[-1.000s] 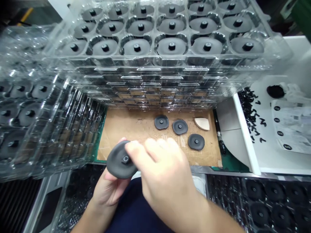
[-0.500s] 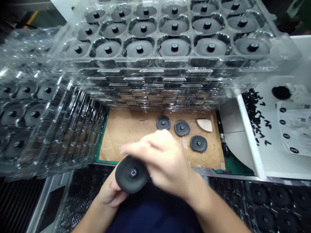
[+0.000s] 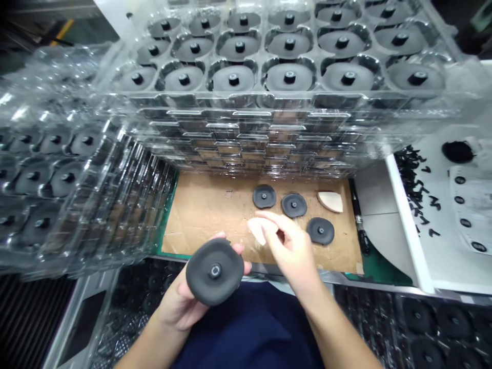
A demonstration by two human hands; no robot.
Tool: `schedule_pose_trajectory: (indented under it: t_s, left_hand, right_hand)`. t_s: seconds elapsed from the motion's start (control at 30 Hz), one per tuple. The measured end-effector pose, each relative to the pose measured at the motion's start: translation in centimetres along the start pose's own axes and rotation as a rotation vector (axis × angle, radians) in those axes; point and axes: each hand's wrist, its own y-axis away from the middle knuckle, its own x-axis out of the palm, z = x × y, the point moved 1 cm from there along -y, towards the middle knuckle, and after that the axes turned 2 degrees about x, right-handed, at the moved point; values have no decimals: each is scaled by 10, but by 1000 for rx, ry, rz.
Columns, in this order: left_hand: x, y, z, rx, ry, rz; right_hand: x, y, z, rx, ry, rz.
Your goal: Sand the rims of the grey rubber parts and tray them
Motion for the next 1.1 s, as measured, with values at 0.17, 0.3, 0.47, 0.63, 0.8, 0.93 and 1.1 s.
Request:
schedule_pose_trajectory:
  t_s: [0.17,0.3,0.47,0.63,0.8,0.93,1.1]
  left_hand:
    - [-6,1,2,64,-29,-231]
    - [-9,1,1,99,-79,-333]
    - [-5,-2,6,11,-81,-288]
    - [-5,-1,-6,59,-102,-273]
    - [-4,-3,-5,65,-137,-226]
    - [-5,0,-11,135,-171,-215]
    - [-14,8,-22,74,-65,-125]
  right_hand:
    - [-14,12,72,-404,5,-37]
    - [-2,15,79,-439,58,256]
    - [1,4,78,-458,93,75]
    - [-18,12,71,-502,57,351]
    - [-25,5,61,-436,366,92]
    - [-12,-16,57,-589,300,93]
    - [1,-31,21,-148,-95,71]
